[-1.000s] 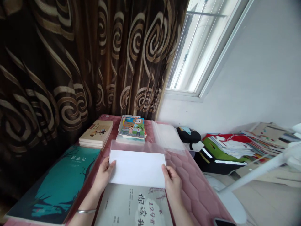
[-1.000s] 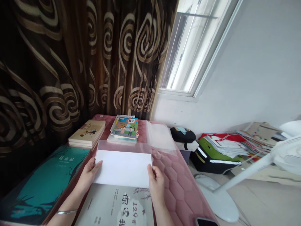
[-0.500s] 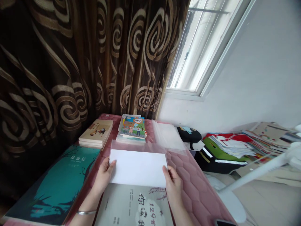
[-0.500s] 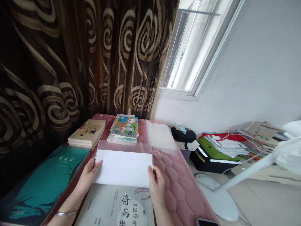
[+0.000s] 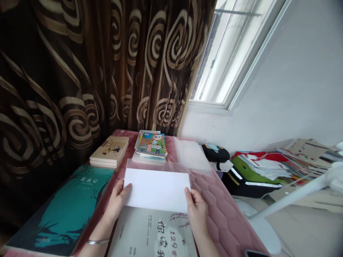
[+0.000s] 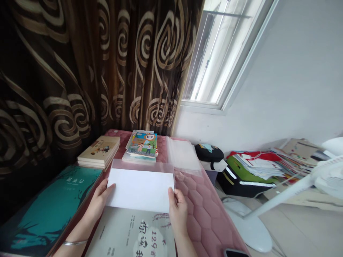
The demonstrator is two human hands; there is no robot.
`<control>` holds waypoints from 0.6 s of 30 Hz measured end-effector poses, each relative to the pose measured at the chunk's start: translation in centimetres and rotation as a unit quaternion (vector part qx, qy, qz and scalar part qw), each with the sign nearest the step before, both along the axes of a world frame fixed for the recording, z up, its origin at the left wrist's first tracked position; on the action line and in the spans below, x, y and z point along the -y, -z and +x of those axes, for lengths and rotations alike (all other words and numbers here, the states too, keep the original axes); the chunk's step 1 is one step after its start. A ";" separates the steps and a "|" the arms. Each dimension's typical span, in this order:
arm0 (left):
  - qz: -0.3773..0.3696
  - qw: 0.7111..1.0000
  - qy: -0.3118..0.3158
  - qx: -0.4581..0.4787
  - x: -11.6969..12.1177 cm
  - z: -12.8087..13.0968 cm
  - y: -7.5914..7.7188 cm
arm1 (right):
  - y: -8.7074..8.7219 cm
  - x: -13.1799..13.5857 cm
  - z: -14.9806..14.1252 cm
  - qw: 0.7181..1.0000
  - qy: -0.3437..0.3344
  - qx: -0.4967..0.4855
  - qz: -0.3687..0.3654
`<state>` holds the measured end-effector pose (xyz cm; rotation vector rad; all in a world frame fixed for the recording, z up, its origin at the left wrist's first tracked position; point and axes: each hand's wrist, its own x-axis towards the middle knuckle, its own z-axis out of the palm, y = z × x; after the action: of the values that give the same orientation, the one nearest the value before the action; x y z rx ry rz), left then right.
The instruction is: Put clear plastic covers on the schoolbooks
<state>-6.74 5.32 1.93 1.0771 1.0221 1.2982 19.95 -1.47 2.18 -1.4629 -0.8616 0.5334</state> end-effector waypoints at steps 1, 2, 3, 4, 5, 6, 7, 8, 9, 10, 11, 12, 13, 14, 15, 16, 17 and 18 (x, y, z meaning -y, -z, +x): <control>-0.002 1.000 0.001 0.003 0.1 0.0 -0.1 | 0.0 0.0 0.0 1.000 0.000 0.000 0.000; -0.003 1.000 0.001 0.004 0.1 0.0 -0.2 | 0.0 -0.1 0.0 1.000 0.001 0.000 -0.001; -0.003 1.000 0.003 0.003 0.2 0.1 -0.2 | 0.0 -0.1 0.0 1.000 0.002 0.001 -0.002; -0.001 1.000 0.005 0.002 0.2 0.1 -0.3 | 0.0 0.0 0.0 1.000 0.004 0.003 -0.002; 0.001 1.000 0.006 -0.001 0.3 0.1 -0.4 | 0.0 0.0 0.0 1.000 0.007 0.006 -0.003; 0.003 1.000 0.006 -0.004 0.3 0.2 -0.5 | 0.0 0.0 0.0 1.000 0.010 0.010 -0.003; 0.005 1.000 0.005 -0.007 0.3 0.2 -0.5 | -0.1 0.1 0.0 1.000 0.011 0.013 -0.004; 0.007 1.000 0.004 -0.010 0.3 0.2 -0.6 | -0.2 0.1 -0.1 1.000 0.012 0.014 -0.005; 0.009 1.000 0.003 -0.013 0.2 0.2 -0.6 | -0.2 0.1 -0.1 1.000 0.012 0.014 -0.007; 0.011 1.000 0.000 -0.016 0.2 0.2 -0.6 | -0.3 0.2 -0.1 1.000 0.012 0.013 -0.008; 0.012 1.000 -0.002 -0.018 0.1 0.2 -0.6 | -0.4 0.2 -0.1 1.000 0.013 0.011 -0.009; 0.015 1.000 -0.005 -0.020 0.1 0.3 -0.5 | -0.5 0.2 -0.1 1.000 0.012 0.007 -0.009; 0.018 1.000 -0.008 -0.023 0.0 0.3 -0.5 | -0.6 0.2 -0.2 1.000 0.011 0.002 -0.007; 0.022 0.999 -0.010 -0.026 0.0 0.3 -0.5 | -0.6 0.2 -0.2 1.000 0.008 -0.004 -0.003; 0.025 0.999 -0.011 -0.029 0.0 0.3 -0.5 | -0.6 0.2 -0.2 1.000 0.003 -0.011 0.001; 0.028 0.999 -0.011 -0.031 0.0 0.3 -0.5 | -0.5 0.2 -0.2 1.000 -0.002 -0.017 0.005; 0.028 0.999 -0.010 -0.034 0.0 0.4 -0.5 | -0.5 0.2 -0.1 1.000 -0.005 -0.019 0.008; 0.027 0.999 -0.010 -0.035 0.1 0.4 -0.6 | -0.4 0.3 -0.1 1.000 -0.007 -0.019 0.008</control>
<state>-6.36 5.26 2.54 1.1620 1.0570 1.3180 19.83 -1.72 2.59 -1.4277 -0.8457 0.5623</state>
